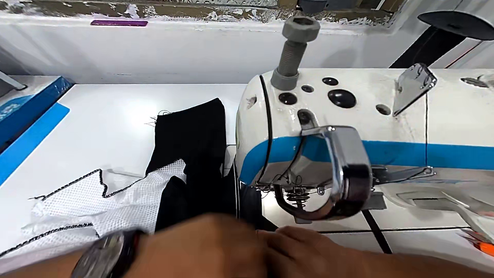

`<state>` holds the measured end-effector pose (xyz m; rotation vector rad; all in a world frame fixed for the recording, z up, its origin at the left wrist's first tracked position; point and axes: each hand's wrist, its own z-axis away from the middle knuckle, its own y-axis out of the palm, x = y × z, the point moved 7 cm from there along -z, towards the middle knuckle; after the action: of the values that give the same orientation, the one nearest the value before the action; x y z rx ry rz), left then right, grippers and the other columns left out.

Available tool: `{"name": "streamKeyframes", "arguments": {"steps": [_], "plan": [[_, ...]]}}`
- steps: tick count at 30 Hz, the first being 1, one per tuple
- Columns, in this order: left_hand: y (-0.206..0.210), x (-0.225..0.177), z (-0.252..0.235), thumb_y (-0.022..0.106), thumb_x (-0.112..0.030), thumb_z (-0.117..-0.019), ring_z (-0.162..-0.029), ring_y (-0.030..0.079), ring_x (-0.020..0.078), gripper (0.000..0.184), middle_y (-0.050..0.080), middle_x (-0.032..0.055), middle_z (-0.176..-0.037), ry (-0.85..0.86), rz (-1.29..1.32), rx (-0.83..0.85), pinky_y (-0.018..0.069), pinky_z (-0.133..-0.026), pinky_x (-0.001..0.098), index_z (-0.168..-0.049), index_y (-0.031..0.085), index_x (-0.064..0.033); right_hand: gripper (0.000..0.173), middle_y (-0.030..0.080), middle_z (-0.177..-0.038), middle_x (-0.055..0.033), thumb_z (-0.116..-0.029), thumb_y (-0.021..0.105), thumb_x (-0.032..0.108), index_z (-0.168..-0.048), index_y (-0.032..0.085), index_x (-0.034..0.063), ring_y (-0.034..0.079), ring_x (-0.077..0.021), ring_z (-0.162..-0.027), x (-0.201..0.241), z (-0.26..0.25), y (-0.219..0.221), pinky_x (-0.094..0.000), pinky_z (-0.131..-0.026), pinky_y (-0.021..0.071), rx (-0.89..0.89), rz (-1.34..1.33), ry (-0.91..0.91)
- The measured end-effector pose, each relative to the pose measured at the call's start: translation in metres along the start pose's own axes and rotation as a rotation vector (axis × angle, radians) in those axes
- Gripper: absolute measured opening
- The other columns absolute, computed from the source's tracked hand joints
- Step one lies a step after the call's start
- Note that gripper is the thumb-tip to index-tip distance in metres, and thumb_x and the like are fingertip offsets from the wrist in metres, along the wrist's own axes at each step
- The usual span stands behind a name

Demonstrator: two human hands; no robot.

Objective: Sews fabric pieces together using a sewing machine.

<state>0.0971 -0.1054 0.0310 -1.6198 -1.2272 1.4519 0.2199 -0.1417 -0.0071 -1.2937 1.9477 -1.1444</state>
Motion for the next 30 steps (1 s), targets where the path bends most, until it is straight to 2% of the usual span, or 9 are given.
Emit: {"name": "streamKeyframes", "arguments": {"steps": [2,3,6,8,13,19,23,27,30], "plan": [[0.014,0.046,0.009,0.021,-0.051,-0.1098,-0.123,0.063,0.0258,0.064,0.065,0.0148,-0.13,-0.007,-0.102,-0.034,0.0523,-0.102,0.041,-0.125,0.063,-0.005,0.013,0.074,-0.107,-0.0071,-0.1038,0.055,0.011,-0.108,0.068,0.0128,0.072,-0.0197,-0.104,-0.017,0.009,-0.007,-0.0309,-0.082,0.061,-0.082,-0.179,0.066],[0.023,0.057,0.014,0.02,-0.053,-0.1097,-0.128,0.06,0.0251,0.066,0.063,0.014,-0.136,-0.009,-0.177,-0.057,0.0496,-0.105,0.0401,-0.135,0.06,-0.0062,0.014,0.074,-0.108,-0.0067,-0.1033,0.057,0.009,-0.108,0.069,0.0126,0.072,-0.0193,-0.105,-0.025,0.012,-0.008,-0.0307,-0.084,0.0606,-0.07,-0.233,0.051],[0.035,0.054,0.021,0.023,-0.053,-0.1093,-0.126,0.059,0.0235,0.061,0.061,0.0095,-0.137,-0.023,-0.321,-0.082,0.0487,-0.102,0.0366,-0.145,0.054,-0.0143,0.017,0.073,-0.107,-0.0049,-0.1035,0.053,0.008,-0.108,0.07,0.0122,0.067,-0.0213,-0.113,-0.028,0.019,-0.003,-0.0341,-0.095,0.054,0.079,-0.202,-0.035],[0.038,0.051,0.021,0.024,-0.052,-0.1093,-0.127,0.057,0.022,0.058,0.06,0.0069,-0.141,-0.038,-0.347,-0.078,0.0457,-0.103,0.0343,-0.146,0.053,-0.0176,0.019,0.073,-0.11,-0.0056,-0.1048,0.05,0.008,-0.11,0.068,0.0105,0.066,-0.0222,-0.115,-0.022,0.019,-0.001,-0.0345,-0.097,0.0514,0.156,-0.129,-0.025],[0.038,0.046,0.018,0.023,-0.051,-0.1097,-0.137,0.051,0.0238,0.06,0.053,0.0094,-0.151,-0.028,-0.289,-0.025,0.038,-0.113,0.0356,-0.146,0.053,-0.014,0.024,0.072,-0.116,-0.0107,-0.1061,0.044,0.004,-0.119,0.064,0.0057,0.067,-0.025,-0.115,-0.009,0.022,0.003,-0.0338,-0.085,0.0552,0.31,-0.033,0.003],[0.034,0.047,0.02,0.024,-0.049,-0.1101,-0.13,0.055,0.0237,0.057,0.057,0.0071,-0.148,-0.055,-0.292,-0.033,0.0415,-0.108,0.0366,-0.142,0.058,-0.0163,0.023,0.072,-0.116,-0.0105,-0.1055,0.045,0.004,-0.117,0.064,0.0058,0.066,-0.0244,-0.117,-0.012,0.021,0.003,-0.0338,-0.091,0.0526,0.257,-0.049,-0.01],[0.035,0.048,0.022,0.026,-0.048,-0.1102,-0.14,0.048,0.0211,0.055,0.053,0.0029,-0.153,-0.036,-0.305,-0.022,0.0359,-0.114,0.0352,-0.143,0.058,-0.017,0.022,0.072,-0.116,-0.0116,-0.1055,0.045,0.002,-0.116,0.064,0.0047,0.067,-0.0262,-0.116,-0.009,0.022,0.002,-0.0339,-0.089,0.0555,0.267,-0.048,0.027],[0.035,0.056,0.022,0.025,-0.052,-0.1094,-0.141,0.046,0.018,0.056,0.051,-0.0013,-0.155,-0.053,-0.335,-0.047,0.0368,-0.112,0.0346,-0.146,0.055,-0.0218,0.024,0.071,-0.117,-0.0124,-0.1056,0.044,0.002,-0.117,0.064,0.0034,0.066,-0.0279,-0.117,-0.013,0.023,0.004,-0.0355,-0.09,0.0551,0.287,-0.038,0.053],[0.029,0.067,0.019,0.022,-0.052,-0.1097,-0.134,0.051,0.0182,0.057,0.057,0.0028,-0.146,-0.068,-0.312,-0.097,0.0395,-0.11,0.0348,-0.144,0.057,-0.0226,0.023,0.072,-0.116,-0.0081,-0.1061,0.046,0.006,-0.114,0.067,0.008,0.066,-0.0253,-0.117,-0.026,0.025,0.007,-0.0341,-0.09,0.0558,0.209,-0.018,0.079]]}}
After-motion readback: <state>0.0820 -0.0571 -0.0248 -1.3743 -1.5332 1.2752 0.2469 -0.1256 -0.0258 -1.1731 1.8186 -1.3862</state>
